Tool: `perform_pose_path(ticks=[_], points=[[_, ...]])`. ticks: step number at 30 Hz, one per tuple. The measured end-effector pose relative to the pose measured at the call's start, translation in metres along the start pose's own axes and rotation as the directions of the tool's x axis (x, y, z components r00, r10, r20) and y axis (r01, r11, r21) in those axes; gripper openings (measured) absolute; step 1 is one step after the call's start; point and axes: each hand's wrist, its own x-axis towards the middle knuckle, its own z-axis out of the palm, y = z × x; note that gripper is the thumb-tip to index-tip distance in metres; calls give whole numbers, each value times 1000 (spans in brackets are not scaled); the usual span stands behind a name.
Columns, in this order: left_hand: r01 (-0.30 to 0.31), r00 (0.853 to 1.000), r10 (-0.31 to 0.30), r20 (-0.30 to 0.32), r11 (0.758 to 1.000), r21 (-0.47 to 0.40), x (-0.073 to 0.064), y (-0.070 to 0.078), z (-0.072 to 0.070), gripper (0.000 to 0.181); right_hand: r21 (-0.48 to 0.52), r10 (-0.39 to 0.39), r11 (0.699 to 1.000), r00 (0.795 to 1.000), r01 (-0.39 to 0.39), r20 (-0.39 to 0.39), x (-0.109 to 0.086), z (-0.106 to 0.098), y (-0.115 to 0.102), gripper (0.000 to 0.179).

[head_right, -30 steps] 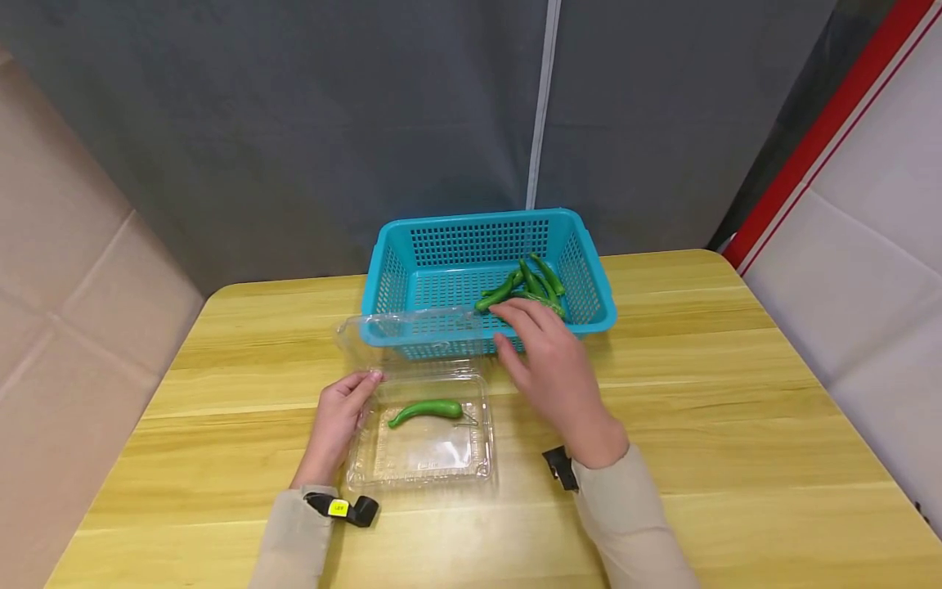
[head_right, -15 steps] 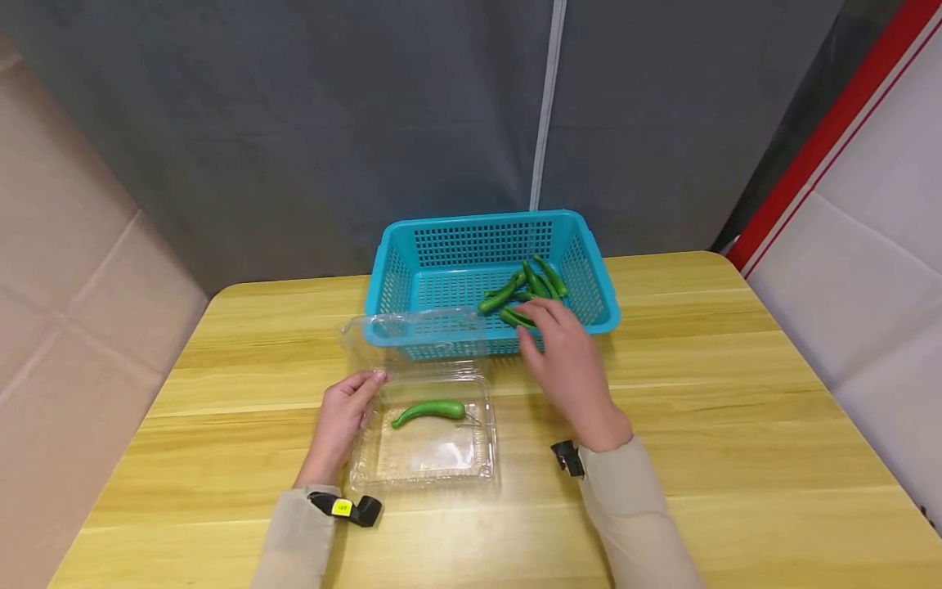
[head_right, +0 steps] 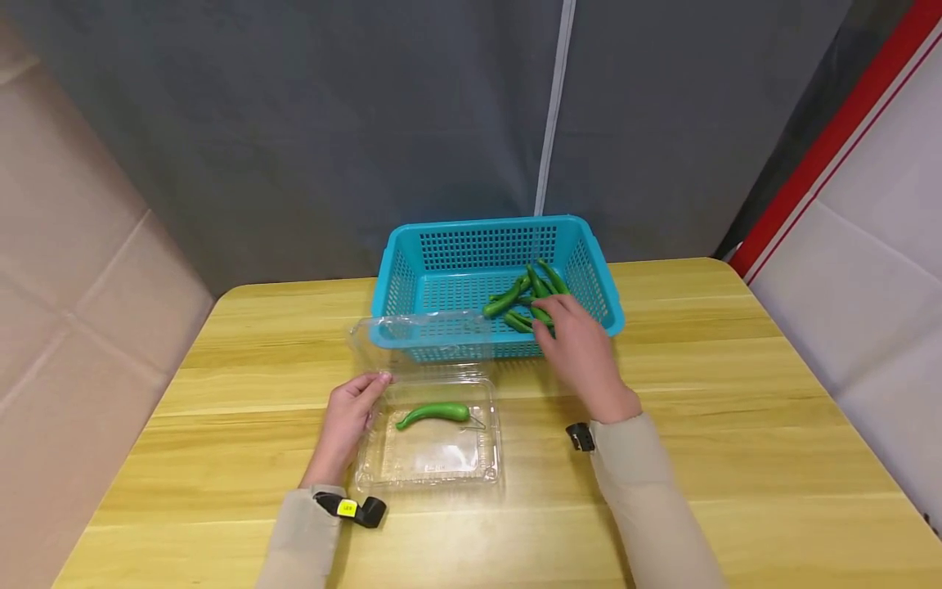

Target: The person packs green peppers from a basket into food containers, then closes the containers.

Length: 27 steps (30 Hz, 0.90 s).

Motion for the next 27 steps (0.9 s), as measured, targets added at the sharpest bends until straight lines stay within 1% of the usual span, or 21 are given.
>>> perform_pose_path(ticks=[3,6,10,15,18,22,24,27], points=[[5,1000,-5,2,1000,2,-1,-1,-1,25,-5,13,1000,999,-13,50,6,-1,3,28],[-1,1000,1,7,1000,-2,-1,-1,-1,25,-13,31,999,993,-30,117,12,-1,7,29],[-16,1000,16,14,1000,-12,0,0,-1,25,-28,70,997,977,-65,203,20,-1,11,31],[-5,1000,5,10,1000,-22,-1,1,0,25,-54,95,995,951,-82,294,31,0,17,34],[-2,1000,2,18,1000,-27,0,0,0,28,-93,113,992,928,-85,356,39,-1,20,36],[-5,1000,6,25,1000,-28,0,-1,0,31,-136,152,985,885,-101,440,47,-2,21,41],[-6,1000,7,20,1000,-27,0,0,0,31,-150,166,983,866,-107,471,51,-2,23,44],[-12,1000,12,20,1000,-22,0,0,0,31,-165,182,980,845,-113,503,56,-1,25,46]])
